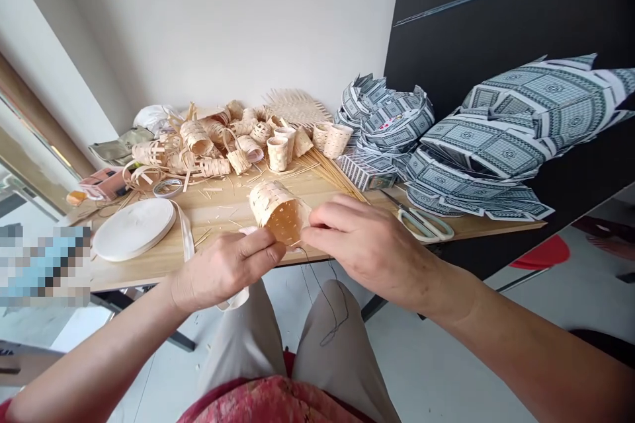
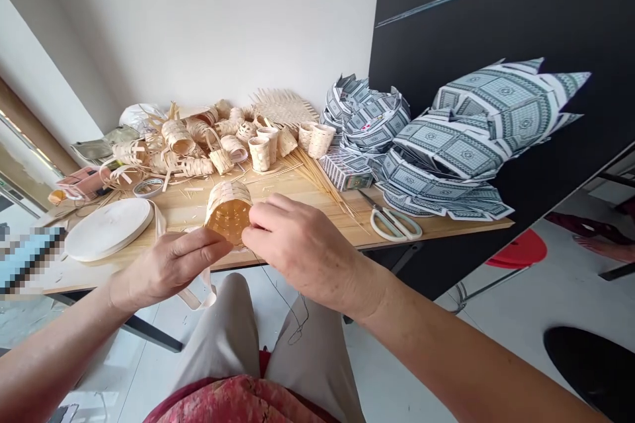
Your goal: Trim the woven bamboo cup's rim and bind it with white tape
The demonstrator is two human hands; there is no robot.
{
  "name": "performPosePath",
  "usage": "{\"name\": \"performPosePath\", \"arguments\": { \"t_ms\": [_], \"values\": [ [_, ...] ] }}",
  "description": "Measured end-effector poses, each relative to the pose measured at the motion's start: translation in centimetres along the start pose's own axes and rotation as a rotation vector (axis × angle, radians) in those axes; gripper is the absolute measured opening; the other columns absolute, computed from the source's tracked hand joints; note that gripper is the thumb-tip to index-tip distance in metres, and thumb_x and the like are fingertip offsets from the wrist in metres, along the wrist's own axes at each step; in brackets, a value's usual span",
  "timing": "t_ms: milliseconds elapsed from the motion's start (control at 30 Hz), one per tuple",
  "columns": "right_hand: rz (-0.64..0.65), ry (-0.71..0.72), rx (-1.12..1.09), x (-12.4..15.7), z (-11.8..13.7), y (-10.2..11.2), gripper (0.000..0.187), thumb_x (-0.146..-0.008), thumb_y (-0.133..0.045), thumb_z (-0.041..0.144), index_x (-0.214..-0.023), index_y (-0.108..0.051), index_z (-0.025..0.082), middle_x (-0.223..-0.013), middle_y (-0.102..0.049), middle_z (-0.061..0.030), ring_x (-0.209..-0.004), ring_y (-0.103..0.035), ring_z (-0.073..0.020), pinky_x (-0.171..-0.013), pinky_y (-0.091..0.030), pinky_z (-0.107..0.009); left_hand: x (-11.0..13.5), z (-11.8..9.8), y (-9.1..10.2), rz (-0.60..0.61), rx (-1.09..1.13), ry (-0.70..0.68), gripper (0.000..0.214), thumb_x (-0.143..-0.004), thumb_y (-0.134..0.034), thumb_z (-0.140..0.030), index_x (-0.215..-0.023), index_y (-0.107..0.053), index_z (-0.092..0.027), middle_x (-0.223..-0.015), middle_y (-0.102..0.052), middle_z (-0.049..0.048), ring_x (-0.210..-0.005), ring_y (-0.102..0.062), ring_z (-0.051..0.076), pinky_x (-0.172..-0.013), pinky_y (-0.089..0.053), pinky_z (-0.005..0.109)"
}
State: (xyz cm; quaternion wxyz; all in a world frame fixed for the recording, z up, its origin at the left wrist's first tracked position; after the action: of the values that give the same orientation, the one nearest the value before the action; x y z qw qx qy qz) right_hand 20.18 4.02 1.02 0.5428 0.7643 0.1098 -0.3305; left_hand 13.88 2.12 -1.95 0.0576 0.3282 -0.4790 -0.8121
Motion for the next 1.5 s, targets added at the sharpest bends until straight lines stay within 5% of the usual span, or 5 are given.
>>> {"name": "performPosePath", "arguments": {
  "t_ms": [833, 1500],
  "values": [
    [0.018, 0.037, -0.072, -1.4, 1.7, -1.7, 0.038, -0.089, -0.032, 0.003, -0.062, -0.057, 0.012, -0.067, -0.049, -0.0039, -0.063, -0.037, -0.0136, -0.056, -0.033, -0.025, 2.4, 0.2, 0.3, -0.028, -0.079, 0.021, 0.021, -0.092, -0.032, -0.009, -0.104, -0.049, -0.009, -0.082, -0.064, 0.0067, -0.06, -0.061, 0.011, -0.048, -0.049, 0.021],
    [0.002, 0.003, -0.15, -1.1, 1.2, -1.9, 0.035, -0.088, -0.034, 0.002, -0.067, -0.06, 0.012, -0.068, -0.051, -0.0043, -0.064, -0.039, -0.0131, -0.056, -0.035, -0.025, 2.0, 0.1, 0.2, -0.019, -0.079, 0.02, 0.022, -0.091, -0.032, -0.008, -0.102, -0.051, -0.009, -0.079, -0.063, 0.0061, -0.06, -0.061, 0.011, -0.048, -0.049, 0.02]
  ]
}}
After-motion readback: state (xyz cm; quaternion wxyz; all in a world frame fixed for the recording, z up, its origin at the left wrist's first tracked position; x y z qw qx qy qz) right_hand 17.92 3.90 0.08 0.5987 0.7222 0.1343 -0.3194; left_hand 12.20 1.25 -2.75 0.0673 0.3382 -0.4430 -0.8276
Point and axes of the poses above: each hand's wrist, its own x-axis away from the middle knuckle, its own y-axis out of the back of the hand, z = x × y, the point moved 10 cm from there along -x, towards the middle knuckle
